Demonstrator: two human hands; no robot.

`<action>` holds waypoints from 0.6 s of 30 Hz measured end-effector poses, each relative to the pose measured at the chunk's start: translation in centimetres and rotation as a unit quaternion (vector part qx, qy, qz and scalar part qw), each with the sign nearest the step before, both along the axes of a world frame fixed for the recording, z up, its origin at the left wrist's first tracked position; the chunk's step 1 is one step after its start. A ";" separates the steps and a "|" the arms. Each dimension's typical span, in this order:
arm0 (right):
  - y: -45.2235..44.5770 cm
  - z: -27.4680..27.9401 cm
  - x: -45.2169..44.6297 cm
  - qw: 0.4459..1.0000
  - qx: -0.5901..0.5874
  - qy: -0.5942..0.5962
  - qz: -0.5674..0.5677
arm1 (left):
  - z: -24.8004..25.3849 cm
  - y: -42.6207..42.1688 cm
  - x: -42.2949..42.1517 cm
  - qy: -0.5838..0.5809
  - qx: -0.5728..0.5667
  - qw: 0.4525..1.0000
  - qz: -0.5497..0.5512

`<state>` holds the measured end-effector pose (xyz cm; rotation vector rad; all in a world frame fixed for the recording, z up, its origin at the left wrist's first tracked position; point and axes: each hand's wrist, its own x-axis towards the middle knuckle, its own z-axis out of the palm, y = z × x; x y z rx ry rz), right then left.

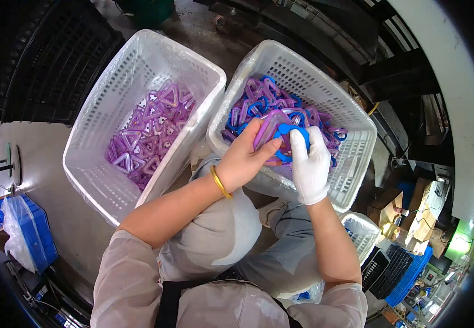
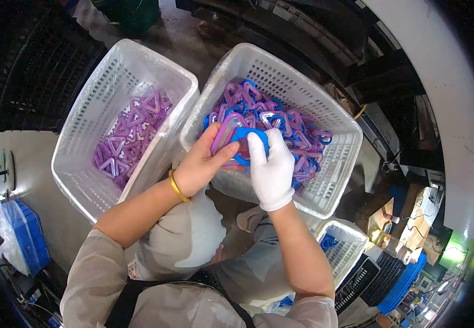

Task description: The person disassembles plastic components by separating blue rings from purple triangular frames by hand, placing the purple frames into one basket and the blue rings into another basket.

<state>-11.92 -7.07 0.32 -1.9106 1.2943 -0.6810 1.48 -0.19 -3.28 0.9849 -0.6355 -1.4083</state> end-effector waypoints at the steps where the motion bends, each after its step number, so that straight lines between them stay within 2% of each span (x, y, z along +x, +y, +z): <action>1: 0.1 0.0 0.3 1.000 0.022 -0.019 -0.008 | 0.2 -0.1 -0.2 0.031 0.006 0.999 0.020; 4: 0.5 -0.1 1.3 0.993 0.072 -0.084 -0.036 | 0.3 -0.3 -0.5 -0.025 0.031 0.995 0.090; 6: 0.9 -0.6 2.2 0.986 0.080 -0.136 -0.059 | -0.2 -0.5 -0.7 -0.133 0.002 0.981 0.143; 7: 1.1 -1.2 2.6 0.974 0.100 -0.191 -0.076 | -0.6 -0.7 -0.8 -0.187 -0.014 0.968 0.169; 10: 1.1 -1.7 3.9 0.937 0.123 -0.297 -0.137 | -1.4 -1.1 -1.2 -0.188 -0.034 0.958 0.215; 11: 0.5 -2.7 3.3 0.905 0.189 -0.341 -0.169 | -1.6 -1.1 -1.1 -0.247 -0.070 0.940 0.225; 13: 0.8 -1.1 4.0 0.872 0.227 -0.395 -0.180 | -1.5 -1.1 -0.8 -0.361 -0.141 0.890 0.242; 14: 1.0 -0.5 4.2 0.854 0.245 -0.421 -0.184 | -1.2 -1.0 -0.6 -0.372 -0.167 0.883 0.233; 15: 1.0 -0.6 4.0 0.854 0.241 -0.422 -0.188 | -0.6 -0.9 -0.1 -0.384 -0.195 0.874 0.224; 18: 0.9 -1.0 2.8 0.900 0.210 -0.363 -0.120 | -1.0 -0.6 1.1 -0.445 -0.284 0.834 0.160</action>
